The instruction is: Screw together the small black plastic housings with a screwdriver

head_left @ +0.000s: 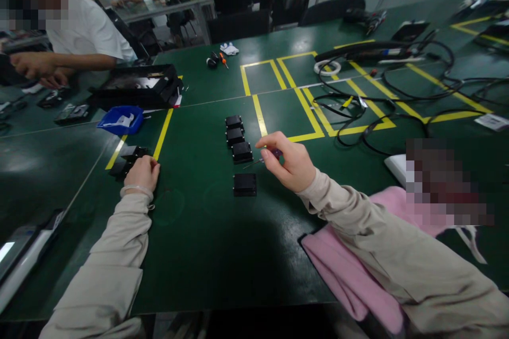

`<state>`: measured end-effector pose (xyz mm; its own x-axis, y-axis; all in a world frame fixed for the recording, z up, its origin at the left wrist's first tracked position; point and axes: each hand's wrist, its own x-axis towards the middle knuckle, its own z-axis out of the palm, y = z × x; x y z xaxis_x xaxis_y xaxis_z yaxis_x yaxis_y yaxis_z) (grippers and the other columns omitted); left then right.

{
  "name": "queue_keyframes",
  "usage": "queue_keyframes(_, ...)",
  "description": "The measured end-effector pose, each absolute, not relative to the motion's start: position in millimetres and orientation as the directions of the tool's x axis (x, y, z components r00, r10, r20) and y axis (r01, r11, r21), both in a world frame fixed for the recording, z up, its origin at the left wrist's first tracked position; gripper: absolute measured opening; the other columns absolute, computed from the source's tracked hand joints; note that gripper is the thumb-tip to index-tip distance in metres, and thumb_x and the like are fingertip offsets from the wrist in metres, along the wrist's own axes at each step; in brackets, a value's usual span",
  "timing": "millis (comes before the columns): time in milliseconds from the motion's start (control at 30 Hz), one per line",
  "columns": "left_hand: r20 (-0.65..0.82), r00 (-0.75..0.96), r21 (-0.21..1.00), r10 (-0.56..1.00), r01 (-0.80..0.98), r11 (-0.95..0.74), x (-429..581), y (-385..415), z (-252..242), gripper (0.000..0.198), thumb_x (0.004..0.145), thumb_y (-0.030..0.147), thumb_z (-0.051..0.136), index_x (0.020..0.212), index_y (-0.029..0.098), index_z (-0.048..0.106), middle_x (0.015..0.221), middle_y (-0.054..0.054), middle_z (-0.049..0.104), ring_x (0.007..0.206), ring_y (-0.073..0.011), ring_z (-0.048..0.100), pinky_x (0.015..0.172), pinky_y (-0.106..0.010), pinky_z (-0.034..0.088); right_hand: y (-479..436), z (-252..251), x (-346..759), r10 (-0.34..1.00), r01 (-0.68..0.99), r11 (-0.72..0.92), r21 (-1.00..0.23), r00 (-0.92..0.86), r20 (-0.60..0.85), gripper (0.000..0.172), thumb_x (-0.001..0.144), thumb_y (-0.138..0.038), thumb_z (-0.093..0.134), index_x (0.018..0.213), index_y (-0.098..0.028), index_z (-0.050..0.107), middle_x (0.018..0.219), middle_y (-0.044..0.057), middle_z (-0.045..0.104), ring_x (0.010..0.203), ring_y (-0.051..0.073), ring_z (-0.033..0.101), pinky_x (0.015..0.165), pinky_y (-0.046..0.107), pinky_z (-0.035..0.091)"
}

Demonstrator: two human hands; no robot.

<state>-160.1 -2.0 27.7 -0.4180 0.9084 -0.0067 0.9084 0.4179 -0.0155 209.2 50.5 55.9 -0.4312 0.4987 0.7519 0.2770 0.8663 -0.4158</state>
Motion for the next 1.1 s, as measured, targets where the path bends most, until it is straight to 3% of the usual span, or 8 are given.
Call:
queue_keyframes(267, -0.021, -0.395, -0.092, 0.919, 0.916, 0.391, -157.5, -24.2, 31.6, 0.024, 0.096, 0.033, 0.032, 0.102, 0.017, 0.049, 0.106, -0.012, 0.055, 0.094, -0.026, 0.057, 0.07, -0.031, 0.044, 52.5, 54.1, 210.3, 0.511, 0.291, 0.858, -0.423, -0.404, 0.759, 0.012, 0.093, -0.021, 0.046, 0.097, -0.017, 0.057, 0.075, -0.001, 0.06, 0.061, 0.008, 0.057, 0.06, 0.021, 0.045)
queue_keyframes(433, -0.011, -0.359, -0.064, 0.933, 0.932, 0.358, -159.8, -37.4, 31.4, 0.026, 0.096, 0.034, 0.033, 0.102, 0.016, 0.051, 0.104, -0.012, 0.055, 0.091, -0.0257, 0.057, 0.068, -0.03, 0.043, 57.7, 55.5, 211.0, 0.52, 0.291, 0.852, -0.436, -0.367, 0.771, 0.012, 0.093, -0.027, 0.052, 0.088, -0.017, 0.057, 0.074, -0.002, 0.06, 0.059, 0.007, 0.054, 0.057, 0.02, 0.042)
queue_keyframes(633, 0.061, -0.318, -0.04, 0.946, 0.947, 0.32, -166.3, -39.7, 25.0, 0.025, 0.094, 0.034, 0.038, 0.102, 0.017, 0.055, 0.099, -0.01, 0.055, 0.085, -0.0249, 0.058, 0.064, -0.03, 0.042, 62.9, 54.6, 211.4, 0.597, 0.241, 0.802, -0.547, -0.346, 0.723, 0.016, 0.094, -0.029, 0.053, 0.083, -0.017, 0.058, 0.072, -0.002, 0.058, 0.061, 0.007, 0.053, 0.06, 0.021, 0.042)
queue_keyframes(733, 0.145, -0.295, -0.035, 0.945, 0.952, 0.303, -167.5, -41.1, 22.5, 0.027, 0.094, 0.037, 0.042, 0.103, 0.016, 0.056, 0.097, -0.009, 0.055, 0.08, -0.0231, 0.059, 0.061, -0.029, 0.043, 64.5, 53.4, 210.8, 0.643, 0.206, 0.763, -0.612, -0.329, 0.691, 0.016, 0.093, -0.03, 0.053, 0.085, -0.018, 0.058, 0.077, -0.002, 0.059, 0.065, 0.008, 0.055, 0.064, 0.023, 0.044)
queue_keyframes(833, 0.317, -0.249, -0.079, 0.915, 0.955, 0.287, -155.6, -41.5, 27.3, 0.033, 0.093, 0.044, 0.045, 0.106, 0.017, 0.057, 0.098, -0.01, 0.056, 0.082, -0.025, 0.059, 0.063, -0.032, 0.046, 66.1, 52.4, 210.4, 0.666, 0.168, 0.74, -0.651, -0.315, 0.676, 0.014, 0.092, -0.03, 0.055, 0.086, -0.018, 0.058, 0.08, -0.002, 0.059, 0.067, 0.008, 0.055, 0.066, 0.023, 0.046)
queue_keyframes(900, 0.366, -0.148, -0.084, 0.919, 0.978, 0.191, -136.8, -40.1, 33.7, 0.034, 0.093, 0.046, 0.044, 0.108, 0.018, 0.057, 0.1, -0.01, 0.057, 0.088, -0.0267, 0.059, 0.071, -0.037, 0.049, 67.0, 51.8, 210.2, 0.68, 0.152, 0.725, -0.672, -0.316, 0.662, 0.013, 0.091, -0.03, 0.056, 0.088, -0.018, 0.058, 0.082, -0.001, 0.059, 0.067, 0.008, 0.056, 0.066, 0.023, 0.047)
queue_keyframes(1000, 0.301, 0.109, 0.107, 0.947, 0.983, -0.147, -95.7, -34.9, 42.2, 0.032, 0.095, 0.041, 0.045, 0.115, 0.018, 0.055, 0.11, -0.01, 0.057, 0.098, -0.0247, 0.06, 0.085, -0.04, 0.051, 67.6, 50.7, 210.0, 0.691, 0.148, 0.71, -0.688, -0.33, 0.642, 0.01, 0.09, -0.027, 0.056, 0.092, -0.018, 0.058, 0.084, -0.001, 0.06, 0.067, 0.007, 0.056, 0.064, 0.022, 0.048)
queue_keyframes(1100, 0.218, 0.361, 0.247, 0.907, 0.878, -0.409, -52.6, -26.2, 45.1, 0.037, 0.094, 0.04, 0.048, 0.126, 0.021, 0.049, 0.122, -0.01, 0.056, 0.113, -0.0254, 0.056, 0.095, -0.044, 0.049, 67.7, 49.8, 209.8, 0.692, 0.159, 0.71, -0.686, -0.339, 0.638, 0.009, 0.088, -0.022, 0.054, 0.096, -0.018, 0.057, 0.087, -0.001, 0.06, 0.068, 0.007, 0.057, 0.062, 0.021, 0.048)
